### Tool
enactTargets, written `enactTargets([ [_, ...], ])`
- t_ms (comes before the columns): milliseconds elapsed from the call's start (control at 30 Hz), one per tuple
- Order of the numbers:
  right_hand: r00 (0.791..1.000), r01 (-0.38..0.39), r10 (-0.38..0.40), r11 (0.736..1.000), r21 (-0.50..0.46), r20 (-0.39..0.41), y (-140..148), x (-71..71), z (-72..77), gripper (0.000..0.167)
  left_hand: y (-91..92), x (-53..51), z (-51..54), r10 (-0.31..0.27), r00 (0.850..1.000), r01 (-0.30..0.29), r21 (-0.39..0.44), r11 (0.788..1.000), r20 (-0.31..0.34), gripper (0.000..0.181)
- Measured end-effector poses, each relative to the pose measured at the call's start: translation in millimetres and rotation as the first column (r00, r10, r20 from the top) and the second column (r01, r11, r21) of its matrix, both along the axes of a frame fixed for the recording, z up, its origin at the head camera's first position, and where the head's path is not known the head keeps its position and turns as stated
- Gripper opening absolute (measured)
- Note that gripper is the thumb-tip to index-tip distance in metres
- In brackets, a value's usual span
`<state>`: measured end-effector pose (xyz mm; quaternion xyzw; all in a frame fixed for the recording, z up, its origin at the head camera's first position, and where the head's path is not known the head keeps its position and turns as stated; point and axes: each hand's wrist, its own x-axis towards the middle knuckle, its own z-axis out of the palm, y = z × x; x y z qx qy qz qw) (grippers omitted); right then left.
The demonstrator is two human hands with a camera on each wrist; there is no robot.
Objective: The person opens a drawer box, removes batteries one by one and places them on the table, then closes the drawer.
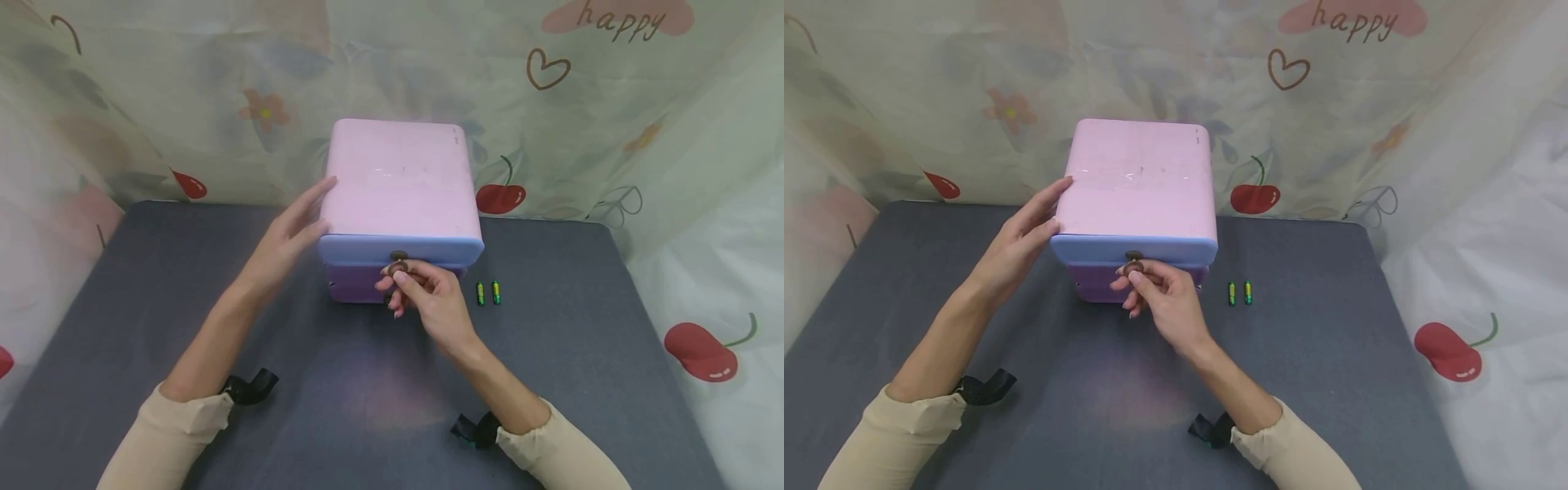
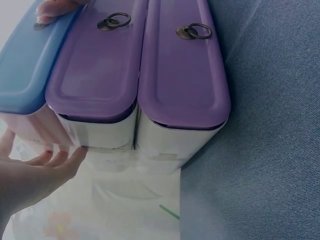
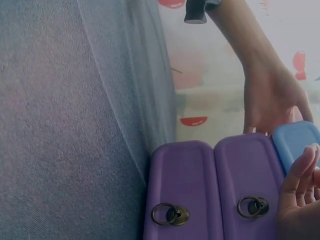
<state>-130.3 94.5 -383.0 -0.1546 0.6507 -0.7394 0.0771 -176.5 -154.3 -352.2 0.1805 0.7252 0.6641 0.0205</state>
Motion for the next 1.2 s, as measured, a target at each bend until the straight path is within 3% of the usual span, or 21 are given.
enactTargets([
  [567,1.0,0.0,-0.001,1.0,-0.022,-0.014,-2,-6.4,1.4,0.023,-2.2,1.1,-0.9,-0.016,1.0,0.016,0.001,1.0,-0.021,0.057],
  [1200,1.0,-0.014,0.014,1.0,-0.018,-0.024,8,-7.4,-10.7,0.027,-1.3,1.1,-4.9,-0.017,1.0,0.017,0.004,1.0,0.005,0.069],
])
